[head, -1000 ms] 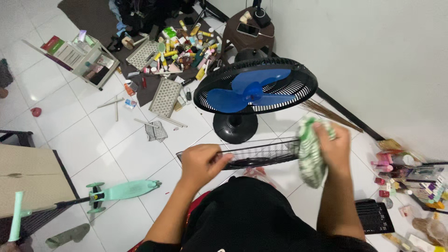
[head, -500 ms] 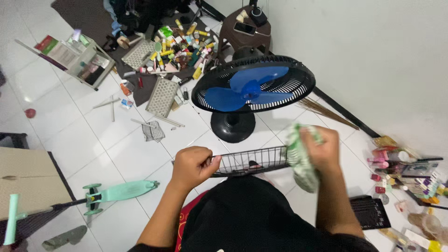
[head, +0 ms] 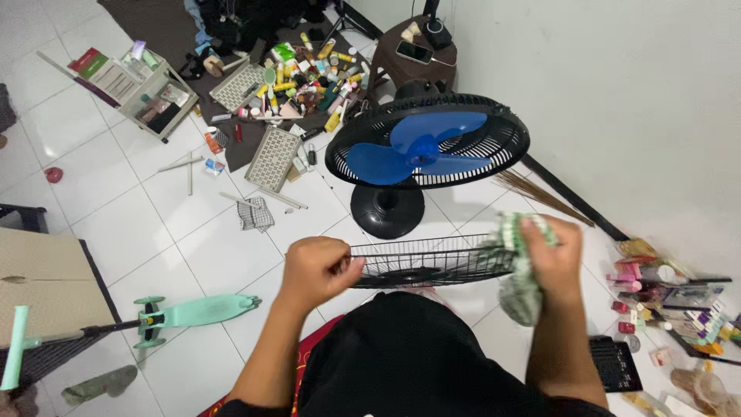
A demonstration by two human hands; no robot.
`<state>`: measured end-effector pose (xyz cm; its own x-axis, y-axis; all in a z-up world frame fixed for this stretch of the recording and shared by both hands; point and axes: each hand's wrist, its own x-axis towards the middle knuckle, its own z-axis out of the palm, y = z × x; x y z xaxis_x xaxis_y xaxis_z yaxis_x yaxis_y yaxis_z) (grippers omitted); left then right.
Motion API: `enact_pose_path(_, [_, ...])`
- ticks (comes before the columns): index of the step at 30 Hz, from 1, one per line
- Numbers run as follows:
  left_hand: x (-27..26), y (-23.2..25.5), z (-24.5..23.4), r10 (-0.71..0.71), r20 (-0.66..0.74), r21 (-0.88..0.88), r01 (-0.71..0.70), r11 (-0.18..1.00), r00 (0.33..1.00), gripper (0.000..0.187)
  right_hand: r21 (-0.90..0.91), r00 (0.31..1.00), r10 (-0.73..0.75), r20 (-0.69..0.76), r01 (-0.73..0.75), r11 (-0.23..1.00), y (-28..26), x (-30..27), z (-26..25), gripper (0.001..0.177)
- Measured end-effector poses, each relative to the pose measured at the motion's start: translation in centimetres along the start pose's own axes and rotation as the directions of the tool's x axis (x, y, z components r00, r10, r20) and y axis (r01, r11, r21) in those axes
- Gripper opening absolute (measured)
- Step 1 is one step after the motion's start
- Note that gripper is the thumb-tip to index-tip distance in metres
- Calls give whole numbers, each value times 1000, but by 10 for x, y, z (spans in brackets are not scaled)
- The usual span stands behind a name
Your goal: The person removes the front grille of a standing electric fan, wipes the grille with a cloth, and places it aside. The fan blades remain exposed while the person continues to clean the grille.
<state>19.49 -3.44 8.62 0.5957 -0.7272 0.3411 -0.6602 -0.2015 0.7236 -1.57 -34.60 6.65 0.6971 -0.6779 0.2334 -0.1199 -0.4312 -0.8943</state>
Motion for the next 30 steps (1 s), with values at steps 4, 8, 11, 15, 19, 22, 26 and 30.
enact_pose_path(4, [1, 19, 36, 161, 0, 55, -161, 985, 987, 44, -98, 991, -119, 60, 125, 987, -14, -25, 40, 23])
enact_pose_path(8, [5, 44, 57, 163, 86, 63, -168, 984, 983, 38, -294, 927, -236, 292, 322, 900, -22, -44, 73, 27])
enact_pose_path(11, [3, 47, 33, 88, 181, -101, -70, 992, 980, 36, 12, 982, 58, 179, -61, 998, -17, -24, 50, 32])
enact_pose_path(15, [-3, 24, -3, -95, 44, 22, 94, 995, 995, 45, 107, 989, 146, 3, -145, 984, 1, -8, -1, 38])
enact_pose_path(19, [-8, 28, 19, -38, -29, 72, 40, 997, 999, 57, 61, 988, 154, -1, -154, 986, -3, -28, 19, 31])
enact_pose_path(22, [4, 46, 51, 93, 36, 74, -95, 993, 995, 51, -266, 879, -344, 331, 437, 859, -22, -34, 58, 29])
enact_pose_path(26, [3, 53, 48, 57, 44, -92, -53, 994, 997, 34, -159, 932, 178, 315, -133, 978, -29, -17, 50, 35])
enact_pose_path(30, [-4, 22, 5, -15, -82, 19, 17, 1000, 997, 47, 292, 975, 220, 42, -222, 930, -7, -3, -5, 25])
